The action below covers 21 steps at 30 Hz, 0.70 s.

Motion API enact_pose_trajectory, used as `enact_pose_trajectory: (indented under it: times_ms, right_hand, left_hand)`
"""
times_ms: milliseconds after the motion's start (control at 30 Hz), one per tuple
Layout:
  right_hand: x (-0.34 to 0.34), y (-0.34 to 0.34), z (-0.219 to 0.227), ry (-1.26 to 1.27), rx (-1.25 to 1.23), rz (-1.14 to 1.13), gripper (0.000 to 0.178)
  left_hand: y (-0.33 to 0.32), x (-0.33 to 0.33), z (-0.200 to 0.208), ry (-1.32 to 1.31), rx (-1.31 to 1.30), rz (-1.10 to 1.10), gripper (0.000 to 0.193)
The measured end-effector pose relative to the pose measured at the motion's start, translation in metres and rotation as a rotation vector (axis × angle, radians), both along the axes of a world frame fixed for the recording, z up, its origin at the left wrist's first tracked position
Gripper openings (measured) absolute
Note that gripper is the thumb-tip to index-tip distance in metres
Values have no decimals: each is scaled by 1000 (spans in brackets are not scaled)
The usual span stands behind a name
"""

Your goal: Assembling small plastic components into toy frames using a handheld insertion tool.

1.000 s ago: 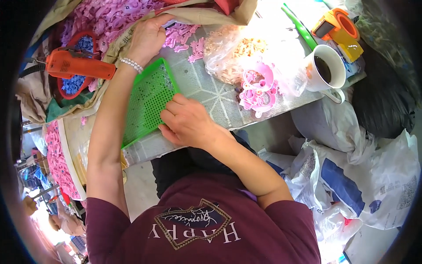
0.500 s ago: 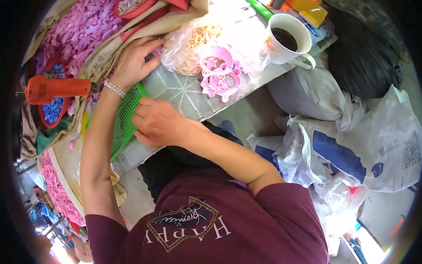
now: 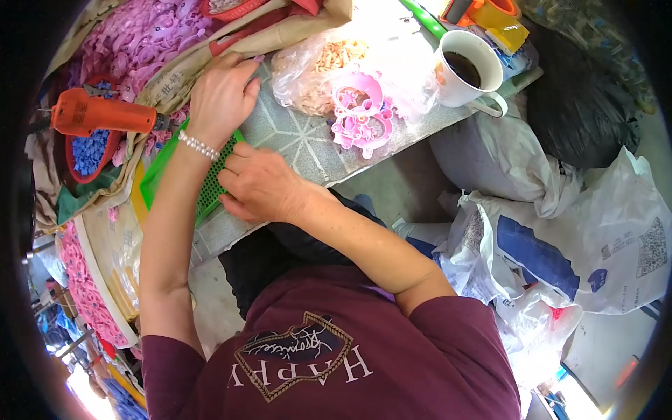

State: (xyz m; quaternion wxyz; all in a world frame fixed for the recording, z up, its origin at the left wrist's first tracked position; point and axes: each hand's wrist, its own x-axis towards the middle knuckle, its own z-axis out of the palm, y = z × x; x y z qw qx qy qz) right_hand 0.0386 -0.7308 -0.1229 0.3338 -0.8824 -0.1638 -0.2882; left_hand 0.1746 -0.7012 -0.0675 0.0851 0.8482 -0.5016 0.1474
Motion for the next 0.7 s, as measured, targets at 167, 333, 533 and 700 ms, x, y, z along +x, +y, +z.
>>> enact_pose_trajectory:
  times_ms: [167,333,533,700]
  right_hand:
    - [-26,-8,16,-66,-28,17,31]
    - [-103,-42,34,21,106,-101,21]
    - [-123,-86,46,52,279,-624,8]
    - [-112,-97,37,100,356,-734,6]
  left_hand:
    - [3,-43,15,653,-407,-89,13]
    - [-8,-74,3,938,-312,-122,20]
    - [-31,-85,-2,954,-245,-18,26]
    - [-38,-84,-36,1339,-493,-30,17]
